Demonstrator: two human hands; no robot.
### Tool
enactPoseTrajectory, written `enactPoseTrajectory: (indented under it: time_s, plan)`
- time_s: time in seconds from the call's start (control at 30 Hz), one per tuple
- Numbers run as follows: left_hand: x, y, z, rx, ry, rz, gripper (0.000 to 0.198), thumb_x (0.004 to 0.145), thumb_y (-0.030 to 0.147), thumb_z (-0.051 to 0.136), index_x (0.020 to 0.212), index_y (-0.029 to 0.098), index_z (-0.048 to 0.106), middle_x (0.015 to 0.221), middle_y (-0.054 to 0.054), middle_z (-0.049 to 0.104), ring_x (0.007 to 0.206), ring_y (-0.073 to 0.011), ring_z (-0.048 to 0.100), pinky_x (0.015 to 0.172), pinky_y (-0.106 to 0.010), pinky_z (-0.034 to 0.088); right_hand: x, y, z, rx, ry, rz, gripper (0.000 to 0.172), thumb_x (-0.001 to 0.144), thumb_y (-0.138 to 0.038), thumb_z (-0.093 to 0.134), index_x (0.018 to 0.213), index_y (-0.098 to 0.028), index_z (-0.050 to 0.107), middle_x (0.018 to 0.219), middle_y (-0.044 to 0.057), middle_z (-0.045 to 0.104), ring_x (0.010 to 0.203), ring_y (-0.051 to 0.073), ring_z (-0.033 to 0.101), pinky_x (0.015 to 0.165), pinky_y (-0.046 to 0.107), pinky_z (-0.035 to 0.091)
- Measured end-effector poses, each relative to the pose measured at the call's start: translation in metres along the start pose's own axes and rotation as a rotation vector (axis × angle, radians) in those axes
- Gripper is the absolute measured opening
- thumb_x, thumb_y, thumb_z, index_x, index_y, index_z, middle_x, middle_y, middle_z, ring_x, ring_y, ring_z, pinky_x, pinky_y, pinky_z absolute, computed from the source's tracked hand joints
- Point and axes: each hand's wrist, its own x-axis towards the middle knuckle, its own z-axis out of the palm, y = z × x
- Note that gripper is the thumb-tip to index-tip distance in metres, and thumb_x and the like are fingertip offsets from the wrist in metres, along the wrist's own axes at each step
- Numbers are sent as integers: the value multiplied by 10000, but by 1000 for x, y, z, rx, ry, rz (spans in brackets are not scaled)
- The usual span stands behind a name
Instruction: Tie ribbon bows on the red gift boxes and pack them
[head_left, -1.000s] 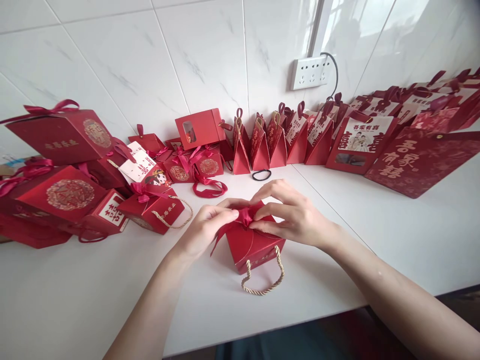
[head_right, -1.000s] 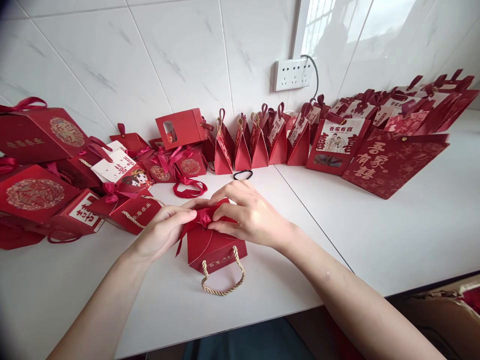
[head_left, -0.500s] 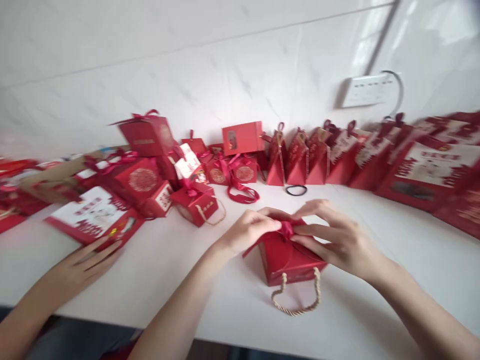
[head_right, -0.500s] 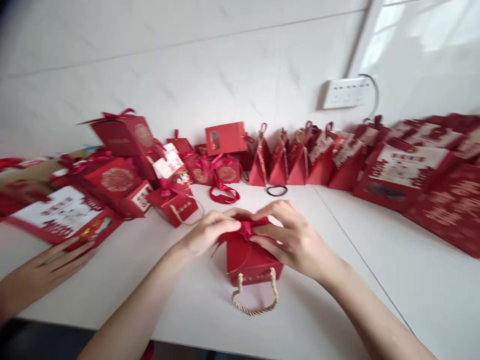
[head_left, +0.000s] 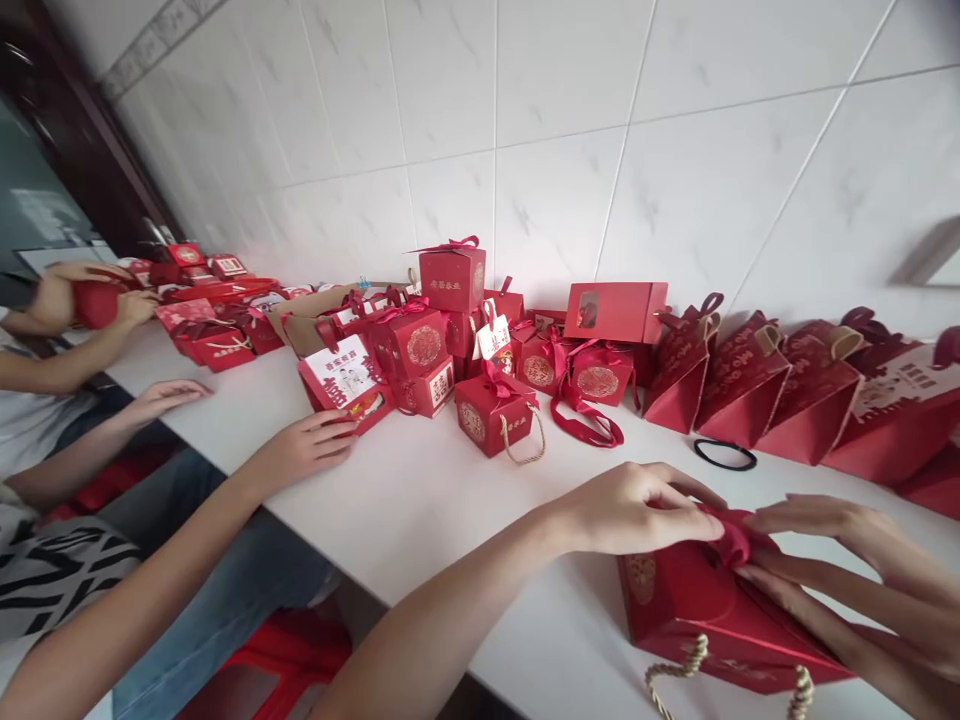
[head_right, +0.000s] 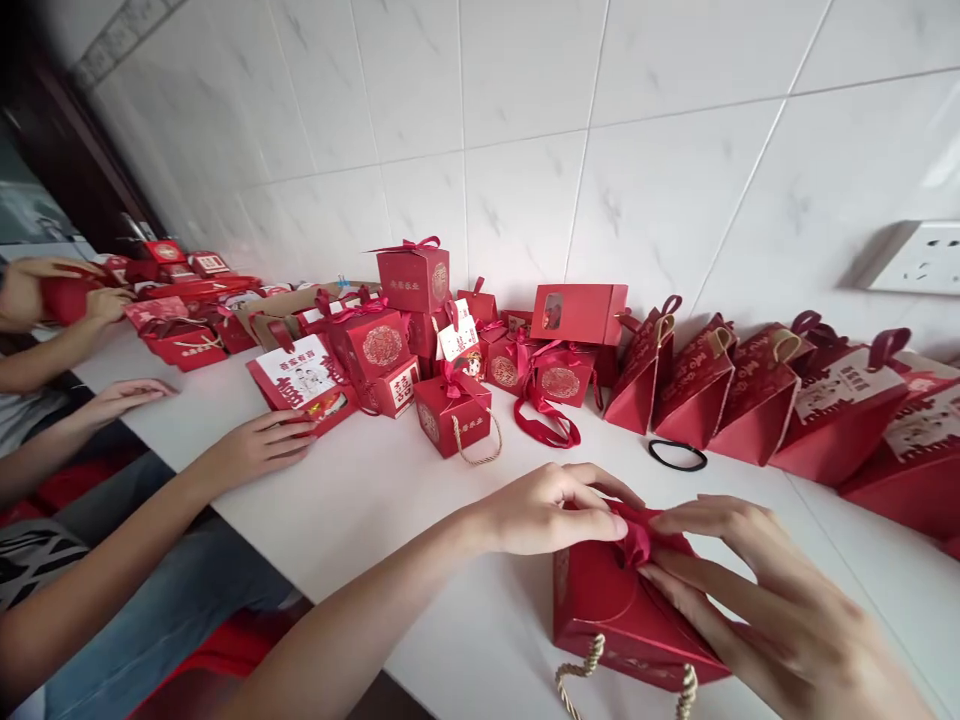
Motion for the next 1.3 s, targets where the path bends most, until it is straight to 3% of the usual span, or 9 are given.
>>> enactPoseTrajectory:
  time_s: [0.17,0.27,0.47,0.57,0.67,0.8,0.97,1.17,1.3]
  plan:
    - [-4,7,-3,155,38,45,175,801,312,589,698,205,682,1213,-38,613,1174,-224,557,1041,-329,403,19,-13,-9,-23,-20,12,191,901,-190,540,986,-293,676,1016,87,623,914,234,636,721,336,559]
    - [-5,10,-4,245,92,83,167,806,299,607,704,190,682,1060,-45,638,1080,-208,586,999,-320,417,22,-17,-12,-35,-40,8,151,893,-156,575,955,-243,682,1034,91,616,956,242,609,754,381,544]
    - [-12,14,0,347,208,15,191,820,326,598,680,196,605,814,11,607,728,-125,596,655,-246,461,23,-19,-13,-50,-48,25,100,882,-141,606,856,-161,700,974,107,637,889,197,602,756,370,522]
    - [-15,16,0,271,136,-122,233,839,355,562,672,195,530,642,35,574,523,-108,564,499,-231,426,24,-19,-16,-63,-49,-8,129,894,-161,595,839,-143,711,979,117,641,886,192,598,778,370,511]
    - [-15,17,-3,210,84,-153,255,827,342,558,642,190,472,646,29,583,533,-119,596,517,-235,467,24,-18,-21,-42,-96,8,180,913,-201,573,836,-142,725,1013,127,641,887,193,599,782,367,503]
    - [-14,21,-8,341,66,-113,273,800,329,562,592,184,461,564,41,510,523,-95,518,508,-210,401,24,-16,-28,13,-144,30,200,911,-189,571,815,-135,738,1048,141,648,884,188,614,783,354,501]
    - [-16,29,-15,448,-48,-301,282,825,349,516,608,196,423,382,70,469,391,-85,455,455,-199,325,24,-14,-33,10,-156,22,215,922,-188,549,849,-153,748,1077,137,652,932,197,627,797,362,510]
    - [-17,33,-22,377,-251,-449,307,861,405,521,654,191,447,529,26,658,364,-109,570,431,-207,372,24,-16,-40,36,-196,95,216,914,-178,551,841,-159,754,1114,133,647,951,205,629,789,354,515]
    - [-17,34,-21,398,-227,-382,318,864,417,552,666,176,483,635,15,704,442,-115,639,523,-207,441,25,-20,-40,163,-143,245,161,887,-207,590,870,-139,735,995,102,647,789,146,614,657,273,495]
